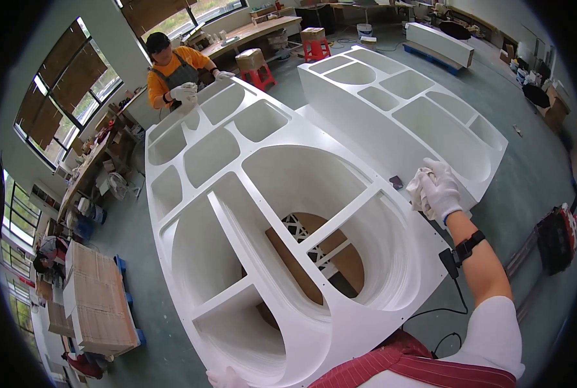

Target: The recorder is sanding and cleaning a white furniture component using a sanding block and a cloth.

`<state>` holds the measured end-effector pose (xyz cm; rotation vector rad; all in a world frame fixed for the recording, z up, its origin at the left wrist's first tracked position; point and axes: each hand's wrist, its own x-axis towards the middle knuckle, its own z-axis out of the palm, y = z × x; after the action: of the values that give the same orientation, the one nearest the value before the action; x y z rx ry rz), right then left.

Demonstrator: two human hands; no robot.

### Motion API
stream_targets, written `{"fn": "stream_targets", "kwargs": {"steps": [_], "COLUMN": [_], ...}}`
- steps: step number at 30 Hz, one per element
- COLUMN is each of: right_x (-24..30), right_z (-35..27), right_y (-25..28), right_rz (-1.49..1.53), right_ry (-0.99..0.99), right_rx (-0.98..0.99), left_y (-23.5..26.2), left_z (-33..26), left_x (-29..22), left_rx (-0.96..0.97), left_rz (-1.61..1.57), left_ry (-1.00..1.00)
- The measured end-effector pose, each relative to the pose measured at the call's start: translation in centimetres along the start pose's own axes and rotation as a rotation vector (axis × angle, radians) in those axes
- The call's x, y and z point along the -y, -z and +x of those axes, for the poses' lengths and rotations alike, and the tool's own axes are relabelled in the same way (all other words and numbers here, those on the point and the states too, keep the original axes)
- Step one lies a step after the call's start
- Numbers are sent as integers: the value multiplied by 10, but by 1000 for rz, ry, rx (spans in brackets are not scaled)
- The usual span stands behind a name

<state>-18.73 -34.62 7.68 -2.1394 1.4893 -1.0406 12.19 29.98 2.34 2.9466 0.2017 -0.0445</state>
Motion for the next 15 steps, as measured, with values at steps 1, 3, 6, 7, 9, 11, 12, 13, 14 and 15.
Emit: {"fn": "stream_targets", "kwargs": {"steps": [1, 3, 6, 7, 9, 11, 12, 13, 14, 15], "right_x": [10, 29, 48, 52, 59, 67, 72, 76, 79, 81], "right_z": [6, 10, 32, 43, 66, 82, 89, 94, 98, 99], "right_y": [-27, -78, -126, -135, -149, -166, -176, -187, -198, -205], "right_rz": [-83, -301, -449, -452, -424, -498, -522, -554, -576, -573], "right_ry": [37, 111, 65, 69, 88, 196, 239, 271, 300, 343], "right_rx": [94, 358, 446, 445, 421, 418, 405, 388, 362, 326], "left_y": [-3, -6, -4, -3, -3, -5, -7, -7, -8, -9], "left_z": [2, 2, 2, 2, 1, 2, 3, 2, 2, 1], "left_x": [2, 4, 6, 6, 6, 7, 7, 7, 7, 7], "left_rx": [-10, -27, 51, 54, 71, 33, 12, -2, -20, -40], "left_rz": [14, 52, 31, 12, -24, 42, 70, 40, 9, -21], "left_ry": [-15, -40, 49, 59, 83, 65, 54, 42, 30, 15]}}
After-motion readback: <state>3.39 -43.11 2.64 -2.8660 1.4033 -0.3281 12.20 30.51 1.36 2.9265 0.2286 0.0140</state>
